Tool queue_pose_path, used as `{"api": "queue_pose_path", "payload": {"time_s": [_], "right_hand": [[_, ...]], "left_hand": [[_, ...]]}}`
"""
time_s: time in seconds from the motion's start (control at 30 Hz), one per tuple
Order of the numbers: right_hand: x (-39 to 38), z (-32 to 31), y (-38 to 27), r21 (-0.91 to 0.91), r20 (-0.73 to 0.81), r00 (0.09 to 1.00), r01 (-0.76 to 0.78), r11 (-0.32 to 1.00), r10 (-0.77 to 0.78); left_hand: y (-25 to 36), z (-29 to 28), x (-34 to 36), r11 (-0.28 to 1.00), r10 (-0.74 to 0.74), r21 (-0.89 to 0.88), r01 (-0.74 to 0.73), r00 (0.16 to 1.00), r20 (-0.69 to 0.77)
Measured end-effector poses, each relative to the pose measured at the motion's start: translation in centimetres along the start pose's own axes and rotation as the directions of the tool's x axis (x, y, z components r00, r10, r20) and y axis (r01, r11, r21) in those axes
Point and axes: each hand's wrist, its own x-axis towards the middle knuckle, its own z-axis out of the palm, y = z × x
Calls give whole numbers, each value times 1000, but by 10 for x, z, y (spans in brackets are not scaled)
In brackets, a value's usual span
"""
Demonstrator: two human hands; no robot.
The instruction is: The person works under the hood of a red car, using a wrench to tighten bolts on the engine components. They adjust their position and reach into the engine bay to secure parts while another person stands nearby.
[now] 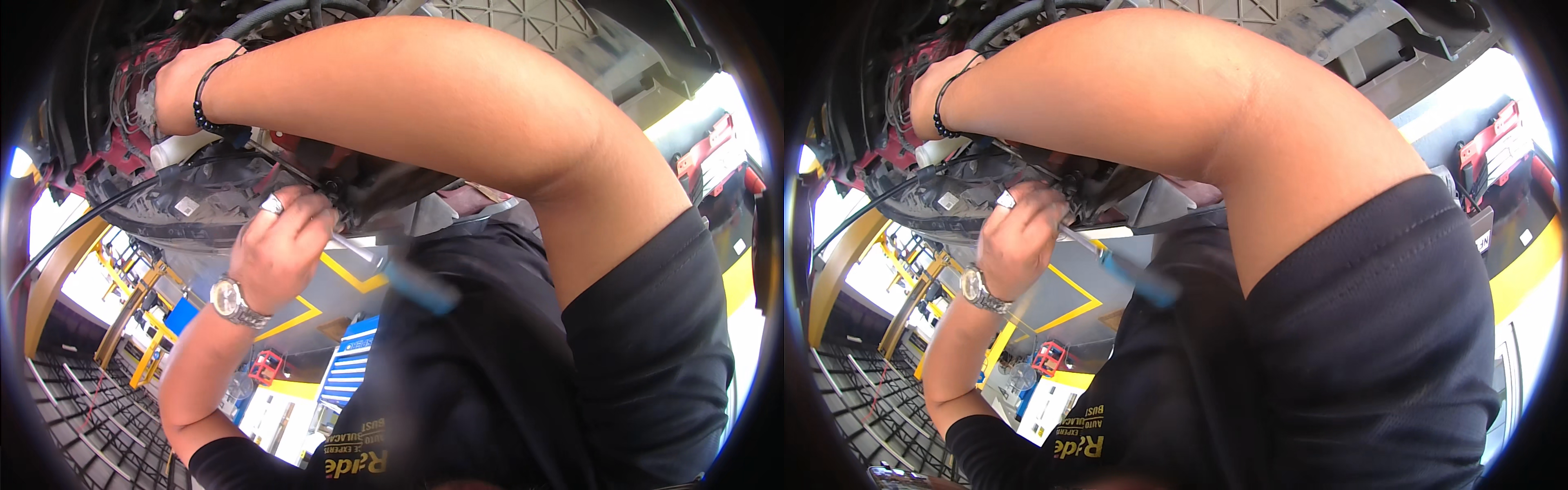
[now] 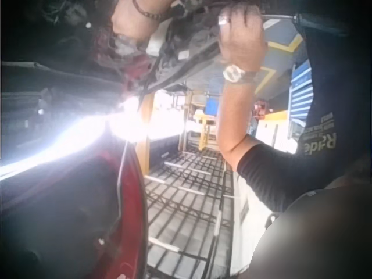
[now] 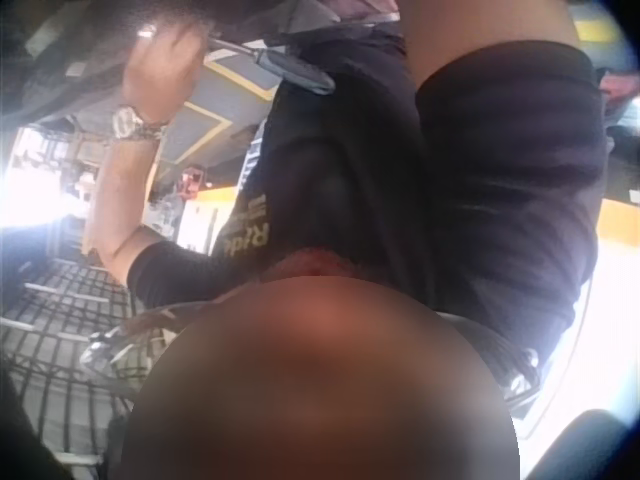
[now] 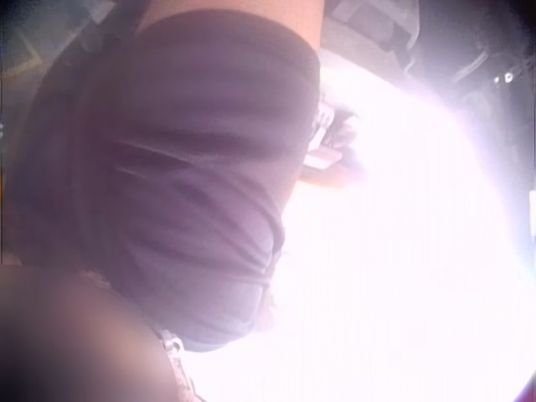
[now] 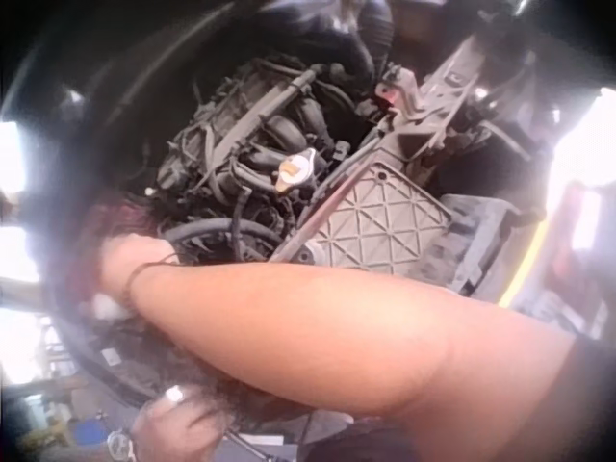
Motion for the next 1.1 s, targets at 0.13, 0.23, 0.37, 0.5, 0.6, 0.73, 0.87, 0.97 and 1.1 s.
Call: {"api": "queue_pose_path", "payload": {"time_s": [0.13, 0.23, 0.37, 0.5, 0.6, 0.73, 0.87, 0.97, 1.1], "right_hand": [[1, 0, 1, 16, 7, 1000, 2, 1000, -3], [2, 0, 2, 2, -25, 1000, 11, 1000, -10], [5, 0, 2, -6, 16, 1000, -6, 1000, 6], [3, -1, 0, 20, -18, 1000, -7, 1000, 7], [0, -2, 2, 33, -21, 1000, 14, 999, -14], [-2, -3, 2, 15, -24, 1000, 16, 1000, -15], [-1, -2, 2, 22, -29, 999, 34, 999, -33], [-1, -2, 2, 26, -28, 999, 28, 999, -27], [-1, -4, 3, 41, -4, 1000, 17, 999, -17]], "left_hand": [[5, 15, -3, 984, -168, -63, 166, 985, -42], [-14, 5, -3, 981, 155, 110, -161, 986, 62], [-19, -5, 2, 965, 256, 31, -261, 961, 109], [5, 7, 7, 983, -171, -77, 167, 984, -52], [1, 8, 8, 997, -76, -10, 76, 997, -17], [-21, -7, 9, 905, 390, 121, -409, 908, 154], [-6, -5, 14, 998, 48, -48, -47, 999, 16], [7, 2, 14, 916, -355, -176, 361, 933, 66], [-14, -3, 10, 969, 236, 64, -240, 969, 67]]}}
